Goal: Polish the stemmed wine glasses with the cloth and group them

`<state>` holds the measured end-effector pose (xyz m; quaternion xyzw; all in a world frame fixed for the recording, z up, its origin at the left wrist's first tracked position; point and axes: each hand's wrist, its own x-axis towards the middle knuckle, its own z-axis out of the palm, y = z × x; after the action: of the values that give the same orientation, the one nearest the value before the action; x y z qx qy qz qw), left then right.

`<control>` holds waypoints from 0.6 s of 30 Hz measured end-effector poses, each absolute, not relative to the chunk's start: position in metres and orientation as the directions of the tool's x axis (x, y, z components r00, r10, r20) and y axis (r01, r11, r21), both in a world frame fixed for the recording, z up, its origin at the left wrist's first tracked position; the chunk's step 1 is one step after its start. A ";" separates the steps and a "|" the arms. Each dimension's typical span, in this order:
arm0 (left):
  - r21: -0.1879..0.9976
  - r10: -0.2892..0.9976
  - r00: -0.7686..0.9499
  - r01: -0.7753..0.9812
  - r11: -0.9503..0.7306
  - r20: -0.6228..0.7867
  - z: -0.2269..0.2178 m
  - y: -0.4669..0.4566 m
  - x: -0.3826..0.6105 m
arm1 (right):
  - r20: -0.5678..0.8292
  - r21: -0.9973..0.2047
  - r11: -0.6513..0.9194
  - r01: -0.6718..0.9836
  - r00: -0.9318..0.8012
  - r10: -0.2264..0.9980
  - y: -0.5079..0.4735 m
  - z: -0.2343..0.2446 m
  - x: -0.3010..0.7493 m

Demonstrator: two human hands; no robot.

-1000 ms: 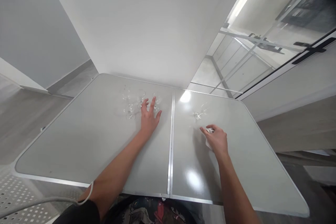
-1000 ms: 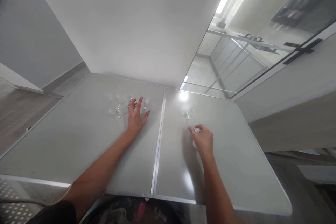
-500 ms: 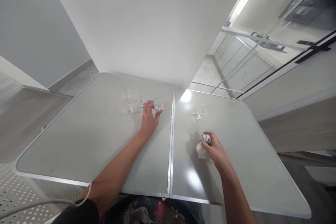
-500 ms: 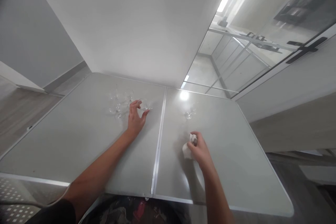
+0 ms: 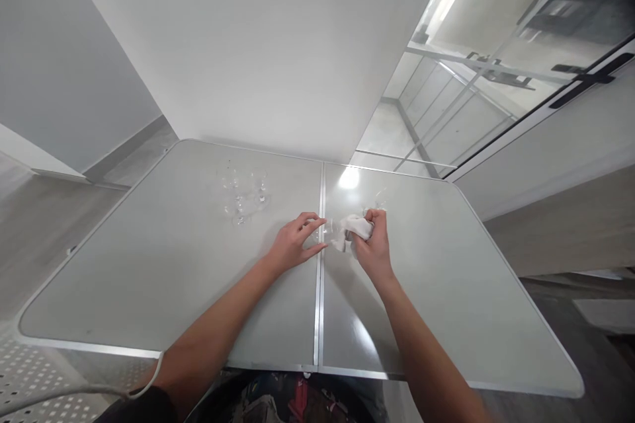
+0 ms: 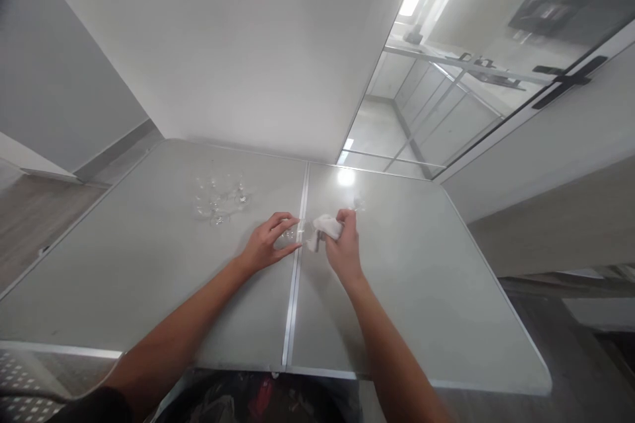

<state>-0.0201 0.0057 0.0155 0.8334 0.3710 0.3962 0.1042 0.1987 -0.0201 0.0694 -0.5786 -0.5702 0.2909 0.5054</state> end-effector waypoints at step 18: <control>0.405 0.764 0.421 0.666 -0.626 0.489 0.013 0.018 -0.034 | -0.013 -0.728 0.023 0.686 -0.047 0.999 -0.013 0.042 0.225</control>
<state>-0.0339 0.0182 0.0125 0.8397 0.4257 0.3288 0.0746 0.2249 -0.0132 0.0422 -0.6355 -0.6627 0.2908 0.2692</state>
